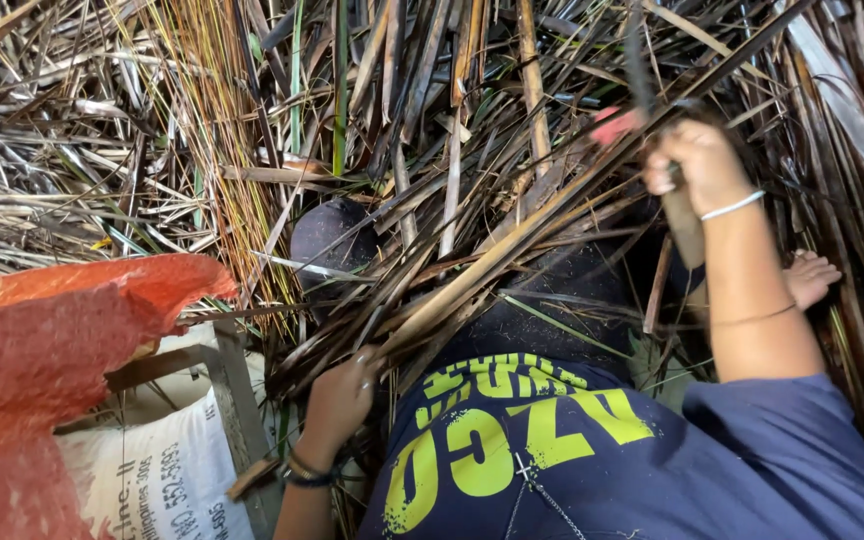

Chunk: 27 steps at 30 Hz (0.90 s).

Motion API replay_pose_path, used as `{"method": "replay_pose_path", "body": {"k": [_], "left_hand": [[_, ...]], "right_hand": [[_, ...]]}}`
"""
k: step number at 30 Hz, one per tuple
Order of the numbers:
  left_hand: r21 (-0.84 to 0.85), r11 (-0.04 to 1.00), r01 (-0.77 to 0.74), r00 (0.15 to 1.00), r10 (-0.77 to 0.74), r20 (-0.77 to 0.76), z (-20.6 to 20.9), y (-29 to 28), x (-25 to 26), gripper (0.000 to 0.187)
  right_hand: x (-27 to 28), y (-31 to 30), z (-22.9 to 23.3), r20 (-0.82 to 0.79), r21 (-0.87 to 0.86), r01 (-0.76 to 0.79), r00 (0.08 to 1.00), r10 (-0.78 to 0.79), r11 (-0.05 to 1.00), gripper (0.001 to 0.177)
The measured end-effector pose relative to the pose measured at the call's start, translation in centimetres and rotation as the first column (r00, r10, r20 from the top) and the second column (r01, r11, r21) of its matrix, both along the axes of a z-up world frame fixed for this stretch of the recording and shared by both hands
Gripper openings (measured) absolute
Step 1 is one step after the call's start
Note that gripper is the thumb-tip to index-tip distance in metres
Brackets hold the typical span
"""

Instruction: The person strips long, dry leaves from a pile on the ground using a curved blade.

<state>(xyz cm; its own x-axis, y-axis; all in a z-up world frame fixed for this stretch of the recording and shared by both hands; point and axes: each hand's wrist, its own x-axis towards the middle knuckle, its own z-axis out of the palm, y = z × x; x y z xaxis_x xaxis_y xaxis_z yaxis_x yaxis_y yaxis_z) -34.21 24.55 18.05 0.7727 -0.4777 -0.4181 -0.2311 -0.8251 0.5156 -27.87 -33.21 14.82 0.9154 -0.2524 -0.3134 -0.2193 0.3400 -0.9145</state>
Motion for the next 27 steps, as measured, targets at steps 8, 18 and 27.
{"method": "replay_pose_path", "body": {"k": [8, 18, 27], "left_hand": [[0.297, 0.944, -0.143, 0.983, 0.17, -0.066, -0.6, 6.8, -1.5, 0.033], [0.057, 0.928, -0.368, 0.924, 0.358, 0.138, 1.0, 12.6, -3.1, 0.028], [-0.365, 0.908, -0.206, 0.978, 0.199, -0.058, -0.4, -2.7, 0.4, 0.032]], "right_hand": [[0.3, -9.3, -0.5, -0.088, -0.012, -0.096, 0.992, 0.095, 0.995, 0.01], [0.8, -24.9, -10.4, -0.254, -0.68, 0.317, 0.744, -0.618, 0.661, 0.015], [-3.7, -10.7, -7.6, -0.145, -0.707, 0.245, 0.868, -0.475, 0.663, 0.069]]}}
